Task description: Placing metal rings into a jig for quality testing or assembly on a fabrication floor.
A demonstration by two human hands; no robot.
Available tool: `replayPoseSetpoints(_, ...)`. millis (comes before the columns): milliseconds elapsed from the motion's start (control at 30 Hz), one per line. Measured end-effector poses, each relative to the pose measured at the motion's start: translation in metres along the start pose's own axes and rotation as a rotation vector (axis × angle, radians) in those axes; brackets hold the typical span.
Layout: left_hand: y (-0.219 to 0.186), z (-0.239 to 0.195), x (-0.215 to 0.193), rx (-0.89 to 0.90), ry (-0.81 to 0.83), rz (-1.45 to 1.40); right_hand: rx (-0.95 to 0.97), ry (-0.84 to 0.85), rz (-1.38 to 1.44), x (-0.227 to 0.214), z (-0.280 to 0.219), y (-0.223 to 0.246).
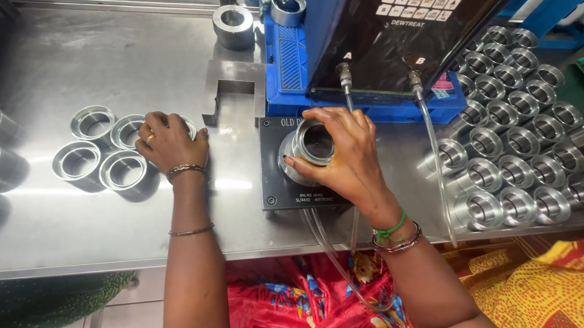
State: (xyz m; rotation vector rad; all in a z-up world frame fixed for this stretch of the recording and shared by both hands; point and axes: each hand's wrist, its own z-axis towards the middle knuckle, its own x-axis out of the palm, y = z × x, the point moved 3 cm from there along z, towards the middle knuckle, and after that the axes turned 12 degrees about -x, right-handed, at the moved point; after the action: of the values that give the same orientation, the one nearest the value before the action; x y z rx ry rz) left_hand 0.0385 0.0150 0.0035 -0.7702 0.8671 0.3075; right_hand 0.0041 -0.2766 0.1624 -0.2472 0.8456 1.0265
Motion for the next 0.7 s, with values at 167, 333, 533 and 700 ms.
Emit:
replayPoseSetpoints(167,-0.001,0.003,-0.005,-0.006,0.036,-0.022,0.001,0.049,-0.024,0.022,-0.010,-0.008)
replayPoseSetpoints(333,-0.005,-0.004,-0.011,0.005,0.037,-0.029,-0.006,0.085,-0.089,0.022,-0.019,-0.006)
replayPoseSetpoints(533,-0.070,-0.046,-0.054,0.169,0.282,-0.824,0.179,-0.248,0.098,0.001,-0.071,-0.056)
replayPoseSetpoints(700,-0.146,-0.106,-0.120,0.626,0.330,-0.635,0.376,0.068,-0.372,-0.011,-0.160,-0.132)
